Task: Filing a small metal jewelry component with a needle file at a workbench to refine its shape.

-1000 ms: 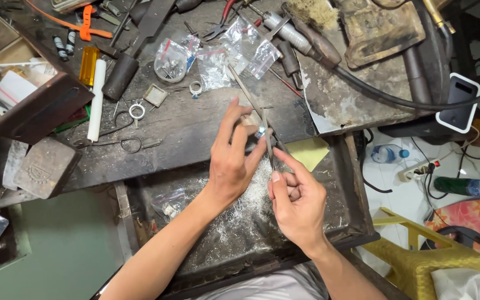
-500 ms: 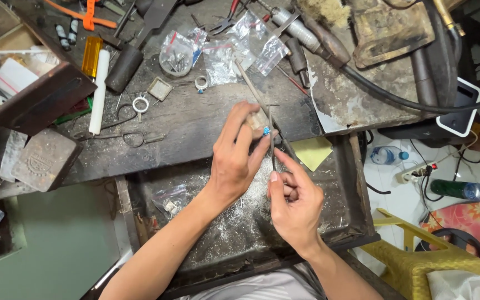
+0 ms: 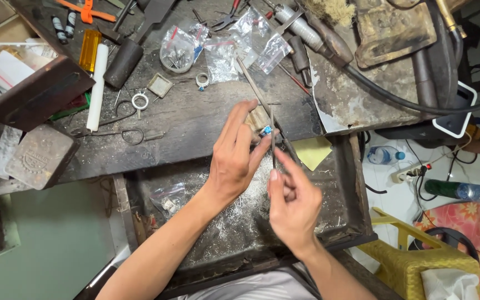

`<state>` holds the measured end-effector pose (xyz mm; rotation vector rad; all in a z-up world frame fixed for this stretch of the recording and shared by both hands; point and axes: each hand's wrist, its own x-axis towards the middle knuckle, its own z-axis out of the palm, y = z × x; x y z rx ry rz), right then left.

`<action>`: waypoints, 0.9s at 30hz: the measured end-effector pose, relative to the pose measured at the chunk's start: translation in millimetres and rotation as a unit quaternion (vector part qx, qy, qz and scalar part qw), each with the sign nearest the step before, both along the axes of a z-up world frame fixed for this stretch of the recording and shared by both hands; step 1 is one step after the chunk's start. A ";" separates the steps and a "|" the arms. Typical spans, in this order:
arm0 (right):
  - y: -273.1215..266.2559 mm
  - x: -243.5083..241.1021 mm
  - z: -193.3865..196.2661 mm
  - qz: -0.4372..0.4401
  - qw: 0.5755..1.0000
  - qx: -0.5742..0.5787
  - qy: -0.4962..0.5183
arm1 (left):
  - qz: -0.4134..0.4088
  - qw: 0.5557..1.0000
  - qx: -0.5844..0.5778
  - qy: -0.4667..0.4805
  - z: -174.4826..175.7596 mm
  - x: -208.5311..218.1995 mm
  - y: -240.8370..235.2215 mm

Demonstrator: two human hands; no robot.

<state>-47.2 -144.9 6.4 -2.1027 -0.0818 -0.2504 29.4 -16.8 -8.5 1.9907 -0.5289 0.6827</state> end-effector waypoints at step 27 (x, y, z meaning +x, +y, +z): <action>3.3 7.0 -5.2 0.006 1.000 -0.007 -0.018 | 0.050 0.999 -0.016 -0.004 -9.9 0.0 -5.1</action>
